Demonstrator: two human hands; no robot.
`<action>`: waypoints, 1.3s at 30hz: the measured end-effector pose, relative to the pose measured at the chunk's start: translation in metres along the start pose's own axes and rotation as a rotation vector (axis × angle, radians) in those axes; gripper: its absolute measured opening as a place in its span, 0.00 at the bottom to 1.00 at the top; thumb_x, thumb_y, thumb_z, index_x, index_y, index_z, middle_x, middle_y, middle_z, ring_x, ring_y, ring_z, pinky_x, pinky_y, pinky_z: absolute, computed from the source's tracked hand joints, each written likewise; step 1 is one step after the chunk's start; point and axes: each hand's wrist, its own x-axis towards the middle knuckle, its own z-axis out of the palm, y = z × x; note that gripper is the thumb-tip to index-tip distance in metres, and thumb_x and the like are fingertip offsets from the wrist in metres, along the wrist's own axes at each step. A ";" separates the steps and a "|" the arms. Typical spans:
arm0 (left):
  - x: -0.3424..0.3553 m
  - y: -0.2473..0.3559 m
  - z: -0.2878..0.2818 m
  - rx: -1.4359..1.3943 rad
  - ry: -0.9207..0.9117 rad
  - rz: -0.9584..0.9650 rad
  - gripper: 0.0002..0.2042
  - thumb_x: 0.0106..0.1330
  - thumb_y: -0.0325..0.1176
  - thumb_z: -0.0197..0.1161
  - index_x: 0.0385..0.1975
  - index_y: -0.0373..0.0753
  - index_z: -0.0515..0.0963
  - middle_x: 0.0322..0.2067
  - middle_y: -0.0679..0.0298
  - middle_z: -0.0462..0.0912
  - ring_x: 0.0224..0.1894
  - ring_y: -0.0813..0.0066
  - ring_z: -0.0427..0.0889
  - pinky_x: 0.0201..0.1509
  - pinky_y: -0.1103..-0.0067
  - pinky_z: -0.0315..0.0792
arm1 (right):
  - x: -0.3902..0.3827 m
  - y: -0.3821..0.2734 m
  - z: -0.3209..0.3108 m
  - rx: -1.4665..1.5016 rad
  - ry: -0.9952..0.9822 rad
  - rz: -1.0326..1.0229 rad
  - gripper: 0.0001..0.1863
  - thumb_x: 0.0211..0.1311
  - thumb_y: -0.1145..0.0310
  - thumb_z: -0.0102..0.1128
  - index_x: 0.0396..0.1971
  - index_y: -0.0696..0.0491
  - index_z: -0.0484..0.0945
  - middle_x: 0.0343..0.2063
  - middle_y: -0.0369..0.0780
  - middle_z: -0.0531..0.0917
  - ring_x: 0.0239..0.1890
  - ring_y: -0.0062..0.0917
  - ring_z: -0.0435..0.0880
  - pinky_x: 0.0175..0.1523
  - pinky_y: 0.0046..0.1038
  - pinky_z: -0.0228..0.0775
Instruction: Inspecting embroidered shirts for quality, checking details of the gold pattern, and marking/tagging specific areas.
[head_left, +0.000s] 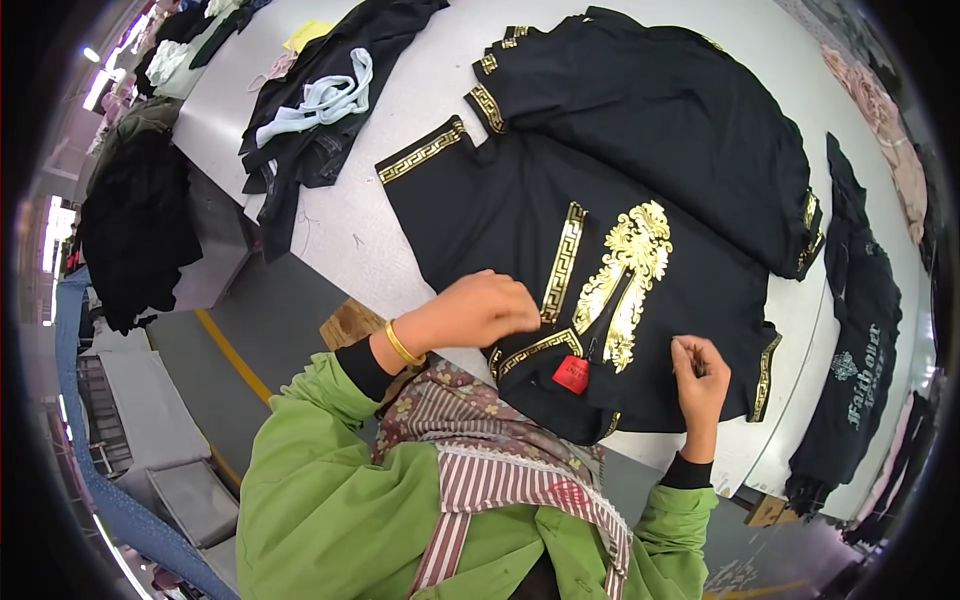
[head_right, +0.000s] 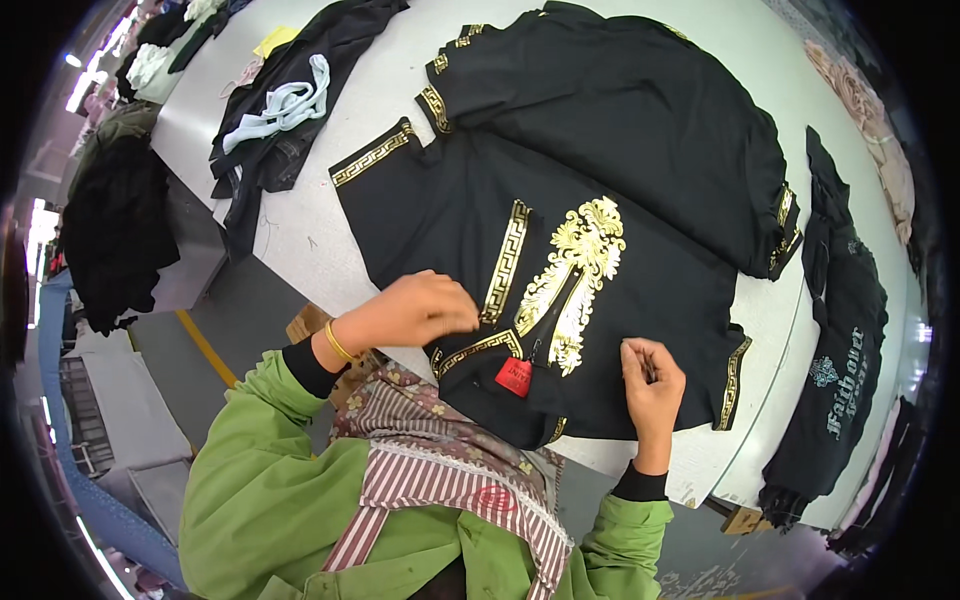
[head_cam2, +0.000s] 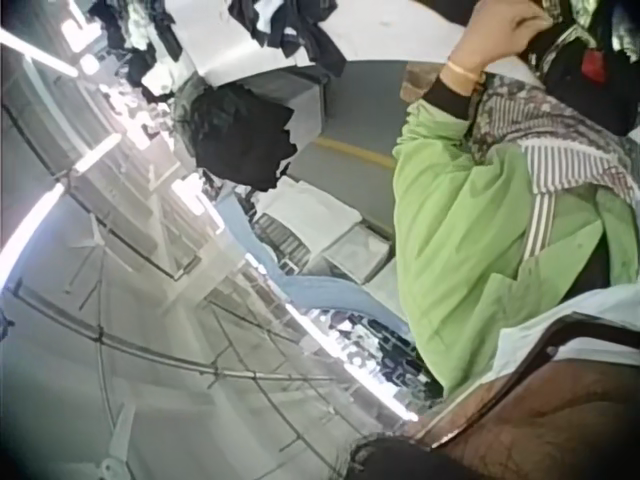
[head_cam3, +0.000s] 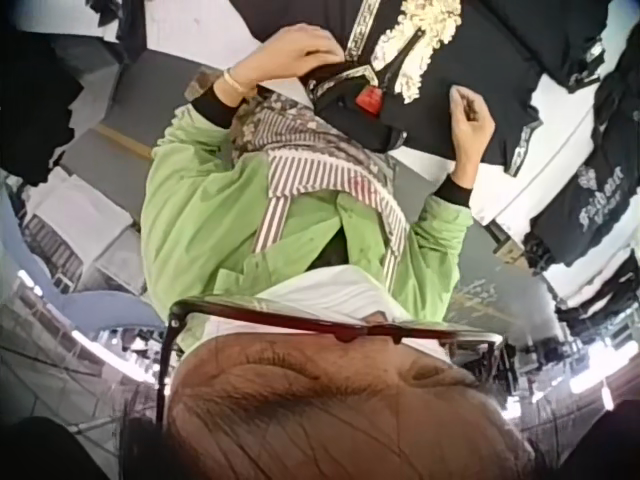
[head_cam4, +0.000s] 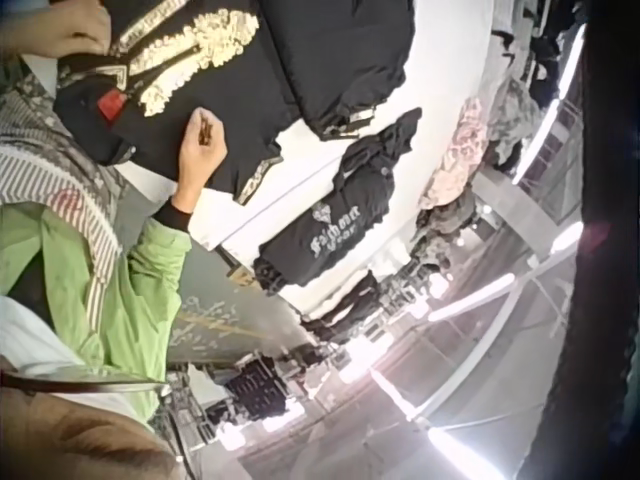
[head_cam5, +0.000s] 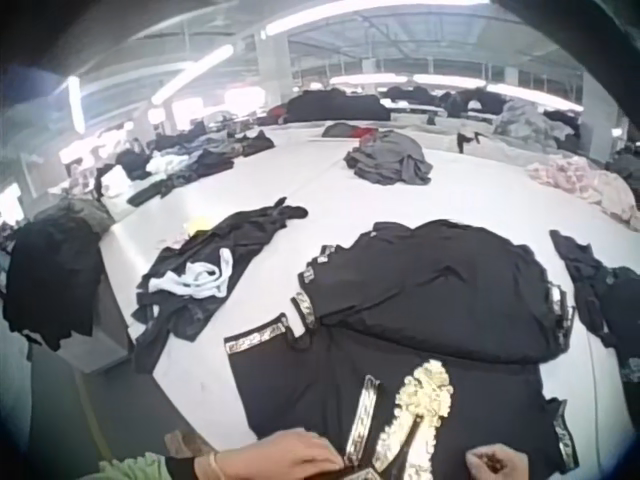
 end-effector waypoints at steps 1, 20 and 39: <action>0.004 0.006 -0.008 -0.224 -0.032 -0.246 0.03 0.74 0.26 0.67 0.40 0.37 0.87 0.45 0.62 0.91 0.35 0.76 0.84 0.40 0.77 0.75 | 0.005 -0.006 0.000 0.005 -0.007 -0.010 0.04 0.70 0.75 0.70 0.39 0.60 0.88 0.24 0.31 0.82 0.26 0.12 0.71 0.32 0.16 0.62; 0.090 -0.046 0.040 -0.565 0.613 -0.241 0.05 0.71 0.24 0.66 0.39 0.29 0.87 0.29 0.63 0.87 0.23 0.74 0.78 0.32 0.77 0.77 | 0.107 -0.073 0.133 -0.035 -0.262 -0.106 0.08 0.65 0.75 0.74 0.42 0.59 0.87 0.37 0.37 0.88 0.31 0.17 0.78 0.39 0.19 0.71; 0.062 -0.051 0.002 -1.245 0.566 -0.184 0.15 0.82 0.26 0.57 0.65 0.36 0.78 0.55 0.66 0.80 0.52 0.86 0.75 0.58 0.87 0.68 | 0.117 -0.080 0.150 0.535 -0.365 0.160 0.10 0.78 0.73 0.64 0.54 0.51 0.82 0.28 0.25 0.73 0.22 0.06 0.62 0.26 0.13 0.52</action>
